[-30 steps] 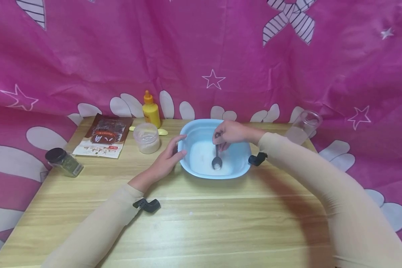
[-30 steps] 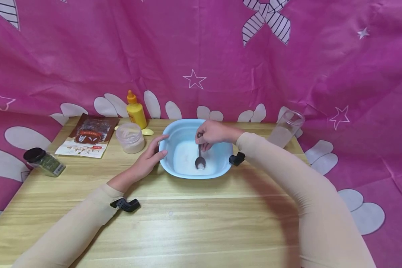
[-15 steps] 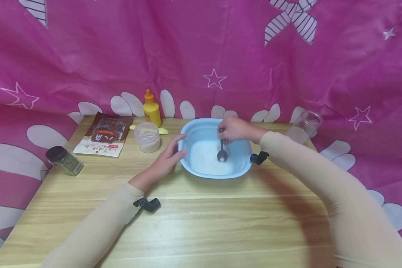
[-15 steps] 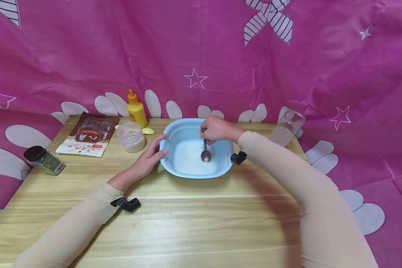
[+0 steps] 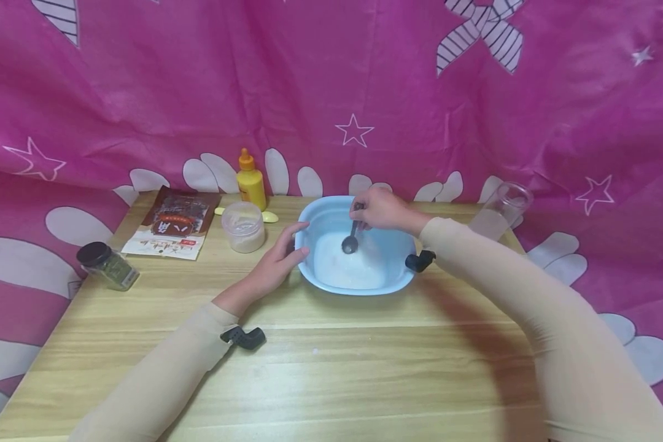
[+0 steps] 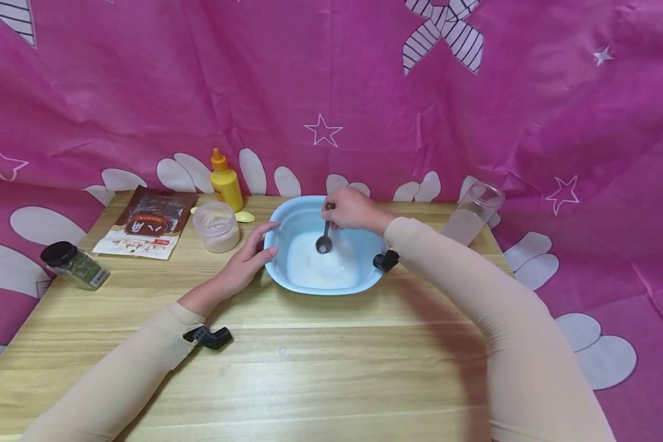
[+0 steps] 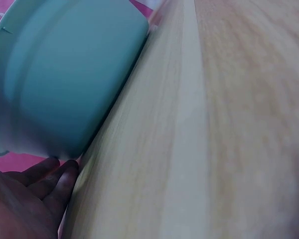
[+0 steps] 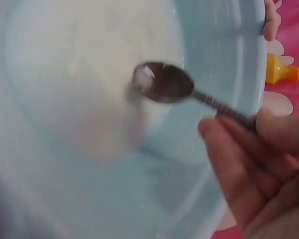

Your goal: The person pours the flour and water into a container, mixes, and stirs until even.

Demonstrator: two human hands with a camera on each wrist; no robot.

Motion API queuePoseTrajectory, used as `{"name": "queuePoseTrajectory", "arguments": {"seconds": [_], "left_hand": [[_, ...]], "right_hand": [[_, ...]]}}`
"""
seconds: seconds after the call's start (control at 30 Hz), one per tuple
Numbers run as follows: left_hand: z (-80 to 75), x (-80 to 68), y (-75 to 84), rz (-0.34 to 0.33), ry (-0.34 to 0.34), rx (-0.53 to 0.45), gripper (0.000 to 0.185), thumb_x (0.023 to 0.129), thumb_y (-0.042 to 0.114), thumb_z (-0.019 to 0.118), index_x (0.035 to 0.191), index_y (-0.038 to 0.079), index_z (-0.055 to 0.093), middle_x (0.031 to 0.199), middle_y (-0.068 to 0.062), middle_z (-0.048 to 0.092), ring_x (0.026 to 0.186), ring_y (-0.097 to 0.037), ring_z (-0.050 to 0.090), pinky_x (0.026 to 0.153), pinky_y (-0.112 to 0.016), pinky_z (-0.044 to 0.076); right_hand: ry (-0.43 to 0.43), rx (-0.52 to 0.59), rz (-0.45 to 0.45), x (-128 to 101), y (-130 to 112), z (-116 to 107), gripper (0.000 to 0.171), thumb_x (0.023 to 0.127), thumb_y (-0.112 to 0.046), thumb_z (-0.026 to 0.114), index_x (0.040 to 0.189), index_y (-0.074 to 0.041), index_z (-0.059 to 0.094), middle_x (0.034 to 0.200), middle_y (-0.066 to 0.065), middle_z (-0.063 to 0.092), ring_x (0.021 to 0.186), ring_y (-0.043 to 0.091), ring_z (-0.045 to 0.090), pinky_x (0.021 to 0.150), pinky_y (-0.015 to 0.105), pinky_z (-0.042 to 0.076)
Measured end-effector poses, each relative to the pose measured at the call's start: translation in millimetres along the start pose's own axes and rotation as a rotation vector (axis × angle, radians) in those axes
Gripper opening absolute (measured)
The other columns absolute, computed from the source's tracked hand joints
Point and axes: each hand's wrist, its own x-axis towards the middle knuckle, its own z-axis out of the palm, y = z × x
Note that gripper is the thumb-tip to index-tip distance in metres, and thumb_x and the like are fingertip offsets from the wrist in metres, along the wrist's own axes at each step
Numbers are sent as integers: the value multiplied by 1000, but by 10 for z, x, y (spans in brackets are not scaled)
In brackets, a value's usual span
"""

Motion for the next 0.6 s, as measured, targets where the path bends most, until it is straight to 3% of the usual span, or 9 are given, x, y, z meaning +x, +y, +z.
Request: {"name": "queuePoseTrajectory", "arguments": {"seconds": [0.07,0.17,0.33,0.43,0.6], "left_hand": [[-7,-5,-6,2,-2,0,59,117,26,57,171,23,34,179,-17,32,160,-44,41,127,-60,41],[-13,-1,-2,5,-6,1,59,118,26,56,172,22,33,181,-15,29,161,-44,38,129,-59,37],[-14,6,14,2,-6,4,59,117,26,57,172,23,34,181,-15,29,162,-44,38,129,-59,38],[-9,5,10,2,-7,3,60,117,27,57,172,23,33,181,-15,29,162,-43,37,129,-59,38],[0,-1,2,1,-5,2,60,117,27,56,172,22,33,181,-16,29,162,-44,38,128,-60,39]], "right_hand": [[7,-82,27,-6,-18,-31,15,109,-13,72,108,0,80,89,7,79,80,20,79,76,33,67],[-91,-117,49,-27,-31,-55,17,109,-12,70,110,2,80,86,8,77,77,20,78,76,33,67],[-297,55,22,-34,-44,6,20,109,-11,71,115,7,77,91,11,80,85,24,82,82,34,69],[-277,169,15,-22,-54,62,23,108,-12,74,119,7,77,96,11,82,92,29,83,84,36,70],[-105,201,22,14,-25,103,21,109,-13,74,122,3,77,104,11,80,97,30,82,85,35,69]]}}
